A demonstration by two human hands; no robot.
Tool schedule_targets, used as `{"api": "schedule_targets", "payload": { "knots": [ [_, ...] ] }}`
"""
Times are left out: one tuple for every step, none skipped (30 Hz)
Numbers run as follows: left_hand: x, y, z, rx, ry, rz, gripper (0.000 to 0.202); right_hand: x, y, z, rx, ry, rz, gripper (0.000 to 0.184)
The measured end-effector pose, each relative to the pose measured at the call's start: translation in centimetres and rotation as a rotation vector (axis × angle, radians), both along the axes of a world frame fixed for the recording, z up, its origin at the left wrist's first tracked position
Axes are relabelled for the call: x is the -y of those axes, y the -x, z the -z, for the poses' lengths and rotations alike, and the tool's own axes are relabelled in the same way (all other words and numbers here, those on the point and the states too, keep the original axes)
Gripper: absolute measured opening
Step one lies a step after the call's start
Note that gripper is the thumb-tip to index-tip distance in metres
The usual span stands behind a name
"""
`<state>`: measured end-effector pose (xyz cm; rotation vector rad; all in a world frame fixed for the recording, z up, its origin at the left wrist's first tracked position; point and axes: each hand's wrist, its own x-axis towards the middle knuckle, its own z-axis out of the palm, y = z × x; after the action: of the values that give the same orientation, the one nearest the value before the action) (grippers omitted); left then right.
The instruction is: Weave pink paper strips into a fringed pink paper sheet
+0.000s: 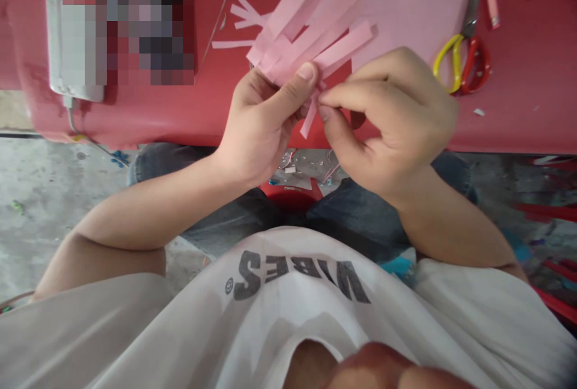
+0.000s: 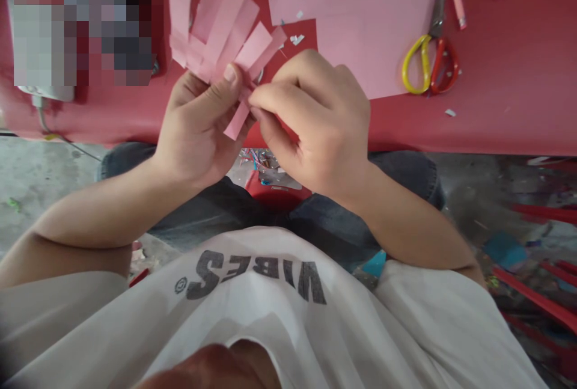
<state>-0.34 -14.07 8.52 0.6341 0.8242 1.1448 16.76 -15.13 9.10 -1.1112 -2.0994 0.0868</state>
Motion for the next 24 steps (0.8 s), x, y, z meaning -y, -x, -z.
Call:
{"api": "schedule_targets", "payload": {
  "knots": [
    [0.1, 0.0, -0.1, 0.015, 0.011, -0.003, 0.016, -0.1, 0.0, 0.0, 0.000, -0.017, -0.006, 0.013],
    [0.1, -0.1, -0.3, 0.036, 0.019, -0.005, 0.018, -0.1, 0.1, 0.0, -0.001, -0.055, -0.017, 0.012],
    [0.2, -0.1, -0.4, 0.059, 0.022, -0.011, 0.020, -0.2, 0.1, 0.1, 0.005, -0.106, -0.032, 0.012],
    [0.2, -0.2, -0.6, 0.085, 0.022, -0.014, 0.022, -0.3, 0.1, 0.3, 0.020, -0.158, -0.046, 0.013],
    [0.2, -0.2, -0.7, 0.105, 0.021, -0.012, 0.022, -0.3, 0.1, 0.4, 0.047, -0.211, -0.060, 0.014],
    [0.2, -0.2, -0.8, 0.114, 0.022, -0.010, 0.020, -0.3, 0.1, 0.6, 0.081, -0.262, -0.071, 0.014],
    [0.2, -0.1, -0.9, 0.115, 0.025, -0.004, 0.018, -0.3, 0.1, 0.8, 0.120, -0.305, -0.077, 0.014],
    [0.2, -0.1, -0.9, 0.109, 0.030, 0.006, 0.017, -0.3, 0.1, 0.9, 0.165, -0.339, -0.084, 0.013],
    [0.2, -0.1, -0.9, 0.103, 0.037, 0.014, 0.017, -0.3, 0.1, 1.0, 0.209, -0.365, -0.089, 0.012],
    [0.2, 0.0, -0.9, 0.102, 0.043, 0.014, 0.018, -0.3, 0.1, 1.1, 0.243, -0.388, -0.093, 0.009],
    [0.1, 0.0, -1.0, 0.109, 0.045, 0.006, 0.019, -0.3, 0.1, 1.2, 0.265, -0.402, -0.095, 0.008],
    [0.1, 0.0, -1.0, 0.124, 0.046, -0.002, 0.020, -0.3, 0.1, 1.2, 0.278, -0.407, -0.096, 0.009],
    [0.1, 0.0, -1.0, 0.141, 0.045, -0.010, 0.021, -0.2, 0.1, 1.3, 0.286, -0.405, -0.100, 0.010],
    [0.1, 0.0, -1.0, 0.154, 0.044, -0.021, 0.022, -0.2, 0.1, 1.3, 0.286, -0.401, -0.103, 0.010],
    [0.1, 0.0, -1.0, 0.162, 0.040, -0.025, 0.022, -0.2, 0.1, 1.3, 0.285, -0.394, -0.106, 0.010],
    [0.2, 0.0, -1.1, 0.164, 0.033, -0.025, 0.023, -0.2, 0.2, 1.3, 0.286, -0.384, -0.111, 0.009],
    [0.2, 0.0, -1.1, 0.156, 0.029, -0.024, 0.021, -0.2, 0.2, 1.3, 0.287, -0.374, -0.116, 0.008],
    [0.2, 0.0, -1.0, 0.143, 0.026, -0.027, 0.019, -0.2, 0.2, 1.3, 0.287, -0.363, -0.120, 0.007],
    [0.3, 0.0, -1.0, 0.127, 0.027, -0.031, 0.016, -0.2, 0.2, 1.3, 0.283, -0.353, -0.123, 0.007],
    [0.3, 0.0, -1.0, 0.108, 0.027, -0.036, 0.014, -0.1, 0.2, 1.2, 0.277, -0.340, -0.129, 0.007],
    [0.3, 0.0, -0.9, 0.087, 0.027, -0.038, 0.014, -0.1, 0.2, 1.1, 0.263, -0.326, -0.139, 0.007],
    [0.3, 0.0, -0.9, 0.072, 0.027, -0.036, 0.016, -0.1, 0.2, 1.0, 0.243, -0.307, -0.146, 0.008],
    [0.3, 0.0, -0.9, 0.067, 0.026, -0.037, 0.017, -0.2, 0.2, 0.9, 0.208, -0.292, -0.147, 0.008],
    [0.3, 0.0, -0.9, 0.072, 0.027, -0.040, 0.018, -0.2, 0.2, 0.8, 0.161, -0.277, -0.135, 0.010]
  ]
}}
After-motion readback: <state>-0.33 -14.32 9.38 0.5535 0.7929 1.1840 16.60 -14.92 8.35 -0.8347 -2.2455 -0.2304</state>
